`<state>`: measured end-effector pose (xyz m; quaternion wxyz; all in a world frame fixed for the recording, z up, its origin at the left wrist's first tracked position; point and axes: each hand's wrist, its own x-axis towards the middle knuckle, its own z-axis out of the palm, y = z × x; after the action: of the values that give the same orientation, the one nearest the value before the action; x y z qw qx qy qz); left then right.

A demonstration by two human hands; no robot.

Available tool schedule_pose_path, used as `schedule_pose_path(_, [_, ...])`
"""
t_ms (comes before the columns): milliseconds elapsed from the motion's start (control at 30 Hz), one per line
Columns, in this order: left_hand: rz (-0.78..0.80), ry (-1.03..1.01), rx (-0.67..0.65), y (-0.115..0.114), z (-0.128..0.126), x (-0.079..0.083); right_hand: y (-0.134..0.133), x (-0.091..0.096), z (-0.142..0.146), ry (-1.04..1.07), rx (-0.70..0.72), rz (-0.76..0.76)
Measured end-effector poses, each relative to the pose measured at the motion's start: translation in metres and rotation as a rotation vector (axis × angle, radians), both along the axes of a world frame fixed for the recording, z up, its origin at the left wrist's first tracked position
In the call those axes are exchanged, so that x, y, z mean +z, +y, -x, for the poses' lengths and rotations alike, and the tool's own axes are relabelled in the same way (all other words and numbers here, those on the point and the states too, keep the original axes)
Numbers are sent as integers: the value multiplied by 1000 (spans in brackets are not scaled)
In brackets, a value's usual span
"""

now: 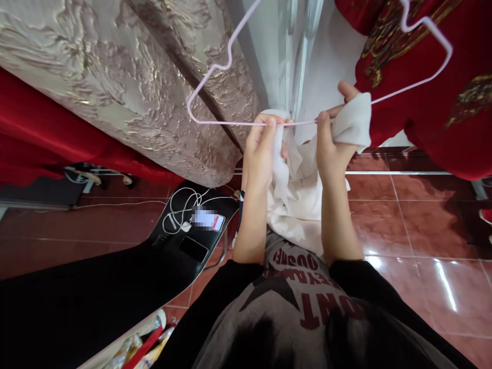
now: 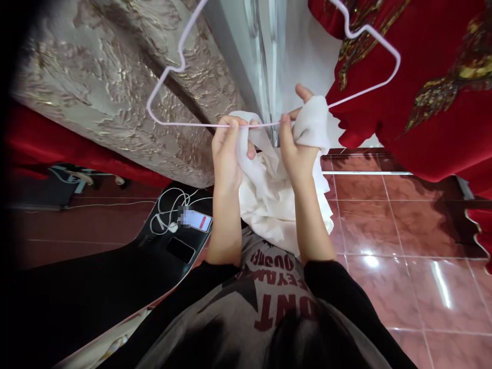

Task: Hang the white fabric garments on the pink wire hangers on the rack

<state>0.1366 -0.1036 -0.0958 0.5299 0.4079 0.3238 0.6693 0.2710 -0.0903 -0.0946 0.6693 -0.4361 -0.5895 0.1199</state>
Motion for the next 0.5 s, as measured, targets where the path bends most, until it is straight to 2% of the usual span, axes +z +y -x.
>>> schedule_pose_path(33, [14, -11, -5, -2, 5, 3, 2, -1, -2, -10, -31, -25])
schedule_pose_path(100, [45, -50, 20, -3, 22, 11, 6, 0, -8, -8, -38, 22])
schedule_pose_path(233, [171, -151, 185, 8, 78, 31, 9, 3, -20, 21, -13, 135])
schedule_pose_path(333, [273, -180, 249, 18, 113, 48, 5, 4, -18, -28, -43, 154])
schedule_pose_path(400, [217, -157, 253, 21, 120, 61, 3, 3, -13, -35, -48, 135])
schedule_pose_path(500, [59, -92, 261, 25, 108, 79, 1, 3, -5, 5, -51, 89])
